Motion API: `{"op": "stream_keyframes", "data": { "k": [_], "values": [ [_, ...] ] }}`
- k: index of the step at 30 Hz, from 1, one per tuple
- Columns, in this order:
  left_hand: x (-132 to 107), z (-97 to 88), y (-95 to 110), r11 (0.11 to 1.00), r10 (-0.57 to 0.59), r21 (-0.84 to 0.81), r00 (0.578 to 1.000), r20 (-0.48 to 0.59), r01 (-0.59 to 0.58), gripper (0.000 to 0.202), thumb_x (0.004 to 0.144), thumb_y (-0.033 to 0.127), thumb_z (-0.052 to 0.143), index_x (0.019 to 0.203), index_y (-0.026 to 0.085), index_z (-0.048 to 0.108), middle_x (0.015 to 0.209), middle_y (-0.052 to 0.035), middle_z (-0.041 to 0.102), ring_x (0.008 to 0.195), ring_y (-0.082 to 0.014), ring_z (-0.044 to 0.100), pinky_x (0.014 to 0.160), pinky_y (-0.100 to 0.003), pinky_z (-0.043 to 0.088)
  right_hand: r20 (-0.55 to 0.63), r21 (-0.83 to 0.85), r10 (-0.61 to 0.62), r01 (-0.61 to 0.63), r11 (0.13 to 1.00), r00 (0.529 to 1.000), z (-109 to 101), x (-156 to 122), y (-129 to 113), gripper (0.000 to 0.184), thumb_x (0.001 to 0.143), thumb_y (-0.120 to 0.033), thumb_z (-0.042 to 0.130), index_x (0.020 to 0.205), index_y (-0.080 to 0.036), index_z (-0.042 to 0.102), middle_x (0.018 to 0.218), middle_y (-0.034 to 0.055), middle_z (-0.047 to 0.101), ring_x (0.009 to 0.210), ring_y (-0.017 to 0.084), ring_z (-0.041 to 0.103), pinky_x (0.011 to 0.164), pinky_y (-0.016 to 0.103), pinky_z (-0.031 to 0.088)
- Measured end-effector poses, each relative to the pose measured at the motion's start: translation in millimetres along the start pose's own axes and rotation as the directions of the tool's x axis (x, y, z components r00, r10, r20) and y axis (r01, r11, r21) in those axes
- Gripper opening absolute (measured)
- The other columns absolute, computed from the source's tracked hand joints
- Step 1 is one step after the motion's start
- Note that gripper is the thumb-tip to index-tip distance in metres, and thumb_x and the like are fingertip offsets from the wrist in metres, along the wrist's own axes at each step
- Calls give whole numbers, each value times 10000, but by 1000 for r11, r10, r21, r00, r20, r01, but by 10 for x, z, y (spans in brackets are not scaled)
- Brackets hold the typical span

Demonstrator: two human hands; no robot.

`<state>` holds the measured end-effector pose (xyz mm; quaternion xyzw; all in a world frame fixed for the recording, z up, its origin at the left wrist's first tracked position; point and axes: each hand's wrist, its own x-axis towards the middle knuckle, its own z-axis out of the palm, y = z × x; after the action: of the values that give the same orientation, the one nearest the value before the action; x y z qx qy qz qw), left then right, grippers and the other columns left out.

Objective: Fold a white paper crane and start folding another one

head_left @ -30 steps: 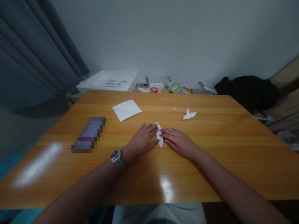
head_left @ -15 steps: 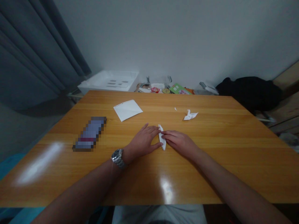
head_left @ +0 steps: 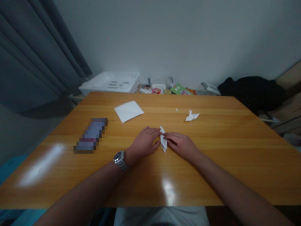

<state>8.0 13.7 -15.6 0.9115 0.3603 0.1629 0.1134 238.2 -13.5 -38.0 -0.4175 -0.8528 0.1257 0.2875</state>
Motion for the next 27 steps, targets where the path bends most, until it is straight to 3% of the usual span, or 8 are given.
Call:
{"op": "stream_keyframes", "data": {
  "k": [6,17,20,24,27],
  "values": [
    [1,1,18,999,27,27,999,-34,-26,347,956,347,593,1274,209,612,1366,-97,626,1228,-266,591,1106,-438,421,-46,104,97,-91,990,994,-3,6,-18,217,960,-197,590,1111,-266,729,1195,26,754,1071,201,722,950,381,579],
    [76,-10,48,993,53,111,999,-12,-52,202,1014,348,534,1074,205,663,1021,-68,725,970,-246,644,910,-392,468,-35,94,81,-77,993,996,11,0,16,200,963,-212,608,1115,-264,727,1191,27,756,1059,208,727,954,381,581],
    [81,-1,30,994,55,96,999,-4,-54,221,1035,346,499,1039,211,674,1018,-59,734,973,-230,657,965,-403,437,-29,52,34,-32,998,999,10,7,24,202,969,-226,609,1141,-247,712,1193,51,749,1087,217,707,975,395,565],
    [70,14,1,997,53,54,998,-31,-52,234,1044,377,487,1131,256,667,1133,-35,737,1054,-214,666,1083,-442,350,-31,-4,13,-13,1000,999,8,32,32,190,980,-243,593,1125,-234,714,1178,82,747,1081,234,699,961,414,565],
    [64,18,-16,997,55,47,998,-36,-53,229,1032,395,513,1136,263,670,1138,-26,740,1047,-209,669,1083,-430,348,-39,0,20,-20,1000,999,10,43,37,159,974,-227,602,1081,-235,719,1147,70,754,1054,230,703,934,400,570]
  ]
}}
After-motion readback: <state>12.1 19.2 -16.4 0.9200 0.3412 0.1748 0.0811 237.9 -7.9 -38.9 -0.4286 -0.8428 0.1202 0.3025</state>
